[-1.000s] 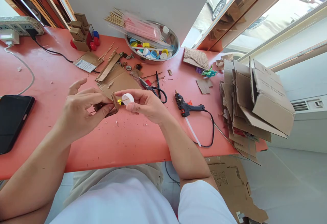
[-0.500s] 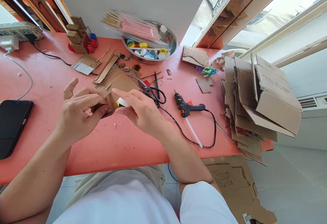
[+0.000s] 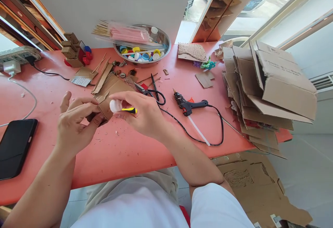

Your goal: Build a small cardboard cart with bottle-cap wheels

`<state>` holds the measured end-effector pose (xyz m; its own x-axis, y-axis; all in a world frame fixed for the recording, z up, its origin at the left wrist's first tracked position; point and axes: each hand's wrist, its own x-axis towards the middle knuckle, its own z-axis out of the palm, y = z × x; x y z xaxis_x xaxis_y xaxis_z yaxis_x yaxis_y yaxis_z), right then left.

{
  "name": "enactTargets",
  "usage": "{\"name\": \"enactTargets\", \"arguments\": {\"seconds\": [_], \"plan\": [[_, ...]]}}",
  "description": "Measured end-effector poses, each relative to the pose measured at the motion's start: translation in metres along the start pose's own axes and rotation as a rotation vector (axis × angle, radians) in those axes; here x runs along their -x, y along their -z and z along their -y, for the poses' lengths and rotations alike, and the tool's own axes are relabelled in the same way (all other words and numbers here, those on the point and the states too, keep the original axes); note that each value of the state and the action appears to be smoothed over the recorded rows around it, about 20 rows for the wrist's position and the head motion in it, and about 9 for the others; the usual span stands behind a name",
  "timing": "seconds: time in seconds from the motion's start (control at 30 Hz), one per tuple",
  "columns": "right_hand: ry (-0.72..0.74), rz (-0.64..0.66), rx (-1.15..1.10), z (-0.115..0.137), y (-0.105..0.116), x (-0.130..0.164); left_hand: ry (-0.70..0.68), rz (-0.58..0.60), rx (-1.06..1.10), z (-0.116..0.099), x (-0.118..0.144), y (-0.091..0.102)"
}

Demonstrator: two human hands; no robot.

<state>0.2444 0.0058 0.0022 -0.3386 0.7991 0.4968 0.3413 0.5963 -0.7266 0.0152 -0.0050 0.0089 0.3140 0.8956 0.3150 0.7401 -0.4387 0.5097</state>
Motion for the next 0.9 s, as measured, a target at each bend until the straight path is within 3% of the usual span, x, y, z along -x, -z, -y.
{"name": "enactTargets", "arguments": {"seconds": [0.17,0.4,0.6,0.9], "plan": [[0.026,-0.022,-0.022,0.0,0.001,-0.001,-0.055,-0.014,-0.031,0.004,0.0,0.001],[-0.046,-0.001,-0.228,-0.002,-0.005,-0.003,-0.267,-0.351,-0.044,0.0,-0.005,-0.013],[0.019,-0.011,-0.232,-0.002,-0.006,-0.004,-0.293,-0.36,-0.044,0.003,-0.004,-0.012],[-0.17,0.067,-0.139,-0.003,-0.002,-0.007,-0.295,-0.399,-0.084,0.002,-0.007,-0.015]]}}
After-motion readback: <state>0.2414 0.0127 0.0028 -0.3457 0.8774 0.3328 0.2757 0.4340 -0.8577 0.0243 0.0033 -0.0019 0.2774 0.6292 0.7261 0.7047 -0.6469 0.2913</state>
